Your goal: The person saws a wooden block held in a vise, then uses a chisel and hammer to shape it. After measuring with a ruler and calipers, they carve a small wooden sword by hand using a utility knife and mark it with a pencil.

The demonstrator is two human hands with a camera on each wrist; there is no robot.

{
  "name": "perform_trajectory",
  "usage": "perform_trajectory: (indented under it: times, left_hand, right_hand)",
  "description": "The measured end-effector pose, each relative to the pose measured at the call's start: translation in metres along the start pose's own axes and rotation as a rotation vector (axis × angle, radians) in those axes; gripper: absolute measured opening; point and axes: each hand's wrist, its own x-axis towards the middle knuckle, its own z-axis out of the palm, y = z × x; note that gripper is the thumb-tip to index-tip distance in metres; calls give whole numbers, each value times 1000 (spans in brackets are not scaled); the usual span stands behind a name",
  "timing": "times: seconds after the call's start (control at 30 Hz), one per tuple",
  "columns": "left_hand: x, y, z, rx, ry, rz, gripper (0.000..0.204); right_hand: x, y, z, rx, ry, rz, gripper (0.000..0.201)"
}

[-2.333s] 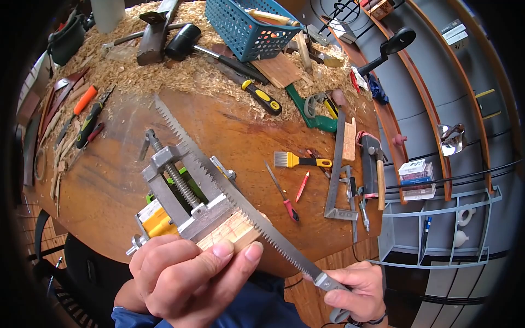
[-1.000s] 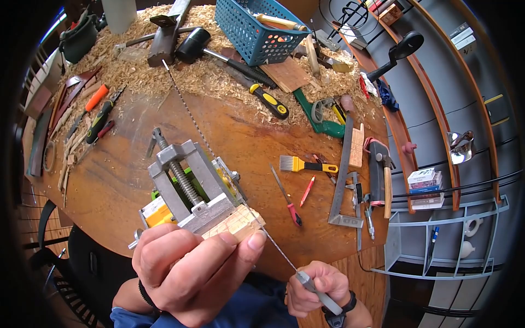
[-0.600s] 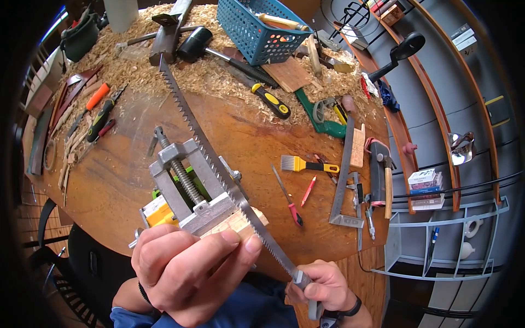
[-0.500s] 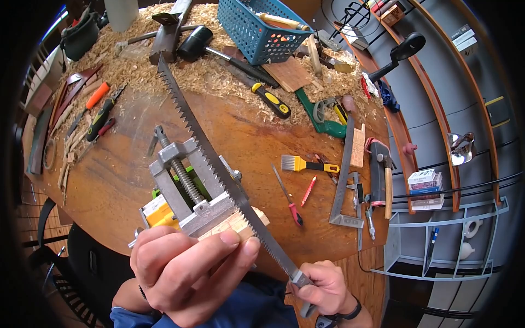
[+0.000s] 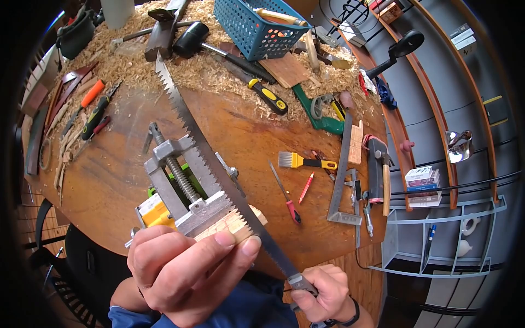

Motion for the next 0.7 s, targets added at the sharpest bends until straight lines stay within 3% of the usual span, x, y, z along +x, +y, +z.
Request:
perform_trajectory:
  times: [0.13, 0.17, 0.23, 0.3, 0.7]
  left_hand:
    - [2, -5, 4, 0, 24, -9, 17]
    - [5, -17, 4, 27, 67, 169, 27]
    - [5, -17, 5, 54, 110, 348, 38]
    - [1, 2, 7, 16, 46, -11, 18]
    - [-4, 0, 1, -8, -1, -4, 19]
  right_hand:
    - [-1, -1, 0, -79, 41, -55, 38]
    - [-2, -1, 0, -83, 55, -65, 37]
    - [-2, -1, 0, -88, 70, -74, 36]
    - [-1, -3, -1, -119, 73, -101, 34]
    - [1, -8, 0, -255, 90, -123, 32]
